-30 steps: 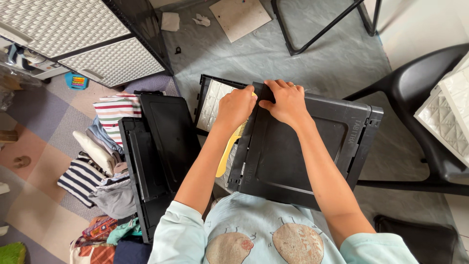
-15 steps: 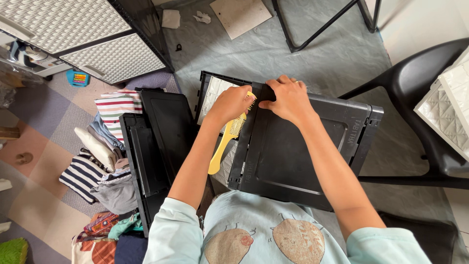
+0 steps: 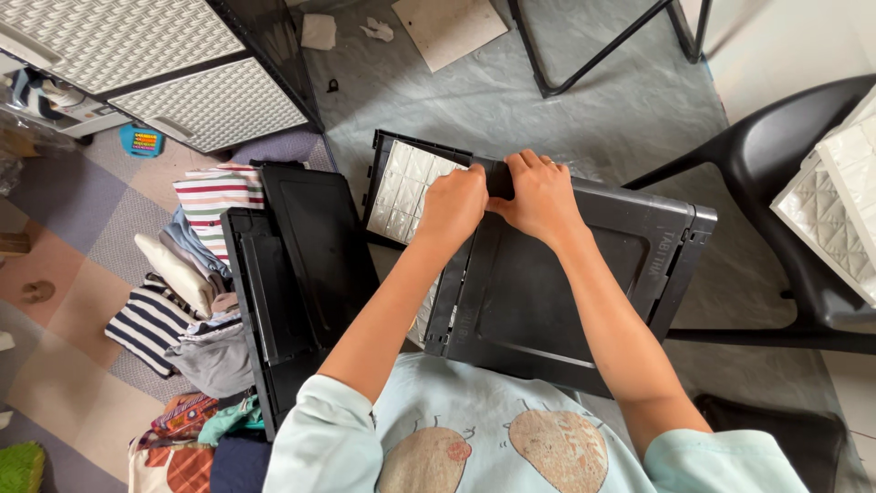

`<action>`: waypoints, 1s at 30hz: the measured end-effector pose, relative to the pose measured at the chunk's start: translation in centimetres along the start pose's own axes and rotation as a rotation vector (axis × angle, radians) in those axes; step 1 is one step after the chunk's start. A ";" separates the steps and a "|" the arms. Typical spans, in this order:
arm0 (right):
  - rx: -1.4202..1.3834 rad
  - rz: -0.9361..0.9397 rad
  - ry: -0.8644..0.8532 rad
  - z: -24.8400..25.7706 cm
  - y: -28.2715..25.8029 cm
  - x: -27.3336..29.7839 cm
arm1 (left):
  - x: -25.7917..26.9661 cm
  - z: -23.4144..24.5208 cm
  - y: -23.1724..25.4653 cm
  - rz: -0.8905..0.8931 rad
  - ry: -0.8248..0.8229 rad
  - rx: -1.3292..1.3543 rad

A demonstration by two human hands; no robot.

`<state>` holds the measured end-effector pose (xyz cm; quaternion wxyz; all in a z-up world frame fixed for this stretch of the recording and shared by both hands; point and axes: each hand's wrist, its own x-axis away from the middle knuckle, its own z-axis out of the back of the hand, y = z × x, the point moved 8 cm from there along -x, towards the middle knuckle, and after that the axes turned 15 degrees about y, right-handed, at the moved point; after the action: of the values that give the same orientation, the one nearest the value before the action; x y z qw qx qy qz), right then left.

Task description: The person assembles black plastic storage crates by inserting white quilted liners and using a yellow comb to pry open and close the crate latches. The person handles multiple crates, stacking them as they complete each unit.

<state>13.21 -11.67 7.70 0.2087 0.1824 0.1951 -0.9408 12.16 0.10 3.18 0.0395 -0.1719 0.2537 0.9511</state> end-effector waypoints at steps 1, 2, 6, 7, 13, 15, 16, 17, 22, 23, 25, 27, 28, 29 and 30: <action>-0.003 0.003 0.021 0.1 -0.1 0.2 | 0.0 -0.2 -0.1 0.009 0.011 0.003; 0.001 0.008 0.041 0.3 -0.2 0.5 | 0.0 -0.5 -0.2 0.020 0.020 0.006; -0.023 -0.003 0.074 0.3 -0.1 0.5 | 0.6 -2.2 -0.2 0.030 0.010 -0.103; -0.040 -0.016 0.064 0.1 0.0 0.6 | 1.0 -2.4 0.0 0.019 0.015 -0.108; -0.020 -0.072 0.146 2.5 1.3 1.2 | -0.7 -1.7 0.7 0.042 -0.092 0.069; -0.024 -0.066 0.167 2.9 1.0 0.9 | -1.5 -0.6 -0.2 0.059 -0.171 0.152; -0.034 -0.063 0.169 2.9 0.7 1.1 | -1.4 -0.4 -0.4 0.066 -0.202 0.164; -0.033 -0.084 0.144 2.8 0.8 1.3 | -1.4 -0.4 -0.7 0.072 -0.234 0.177; -0.068 -0.069 0.098 2.5 1.1 1.5 | -0.8 -0.1 -2.4 0.045 -0.184 0.354; -0.096 -0.068 0.085 2.5 1.7 1.5 | -0.5 -1.0 -3.0 0.123 -0.262 0.404; -0.154 -0.065 0.053 2.3 2.5 1.8 | 0.6 -2.1 -3.7 0.226 -0.339 0.473; -0.088 -0.054 0.059 2.1 2.6 2.1 | 1.2 -2.4 -3.9 0.269 -0.320 0.511; -0.053 -0.052 0.061 2.0 2.8 2.4 | 1.6 -2.5 -3.9 0.257 -0.317 0.505; -0.015 -0.092 0.057 1.8 3.4 2.7 | 2.1 -2.6 -3.9 0.245 -0.313 0.498; 0.023 -0.131 0.055 1.5 4.2 2.8 | 2.3 -2.7 -4.0 0.232 -0.307 0.491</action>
<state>12.44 -16.78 6.58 0.1390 0.1975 0.2017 -0.9492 11.48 2.23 -1.73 0.0091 0.0187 0.4850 0.8743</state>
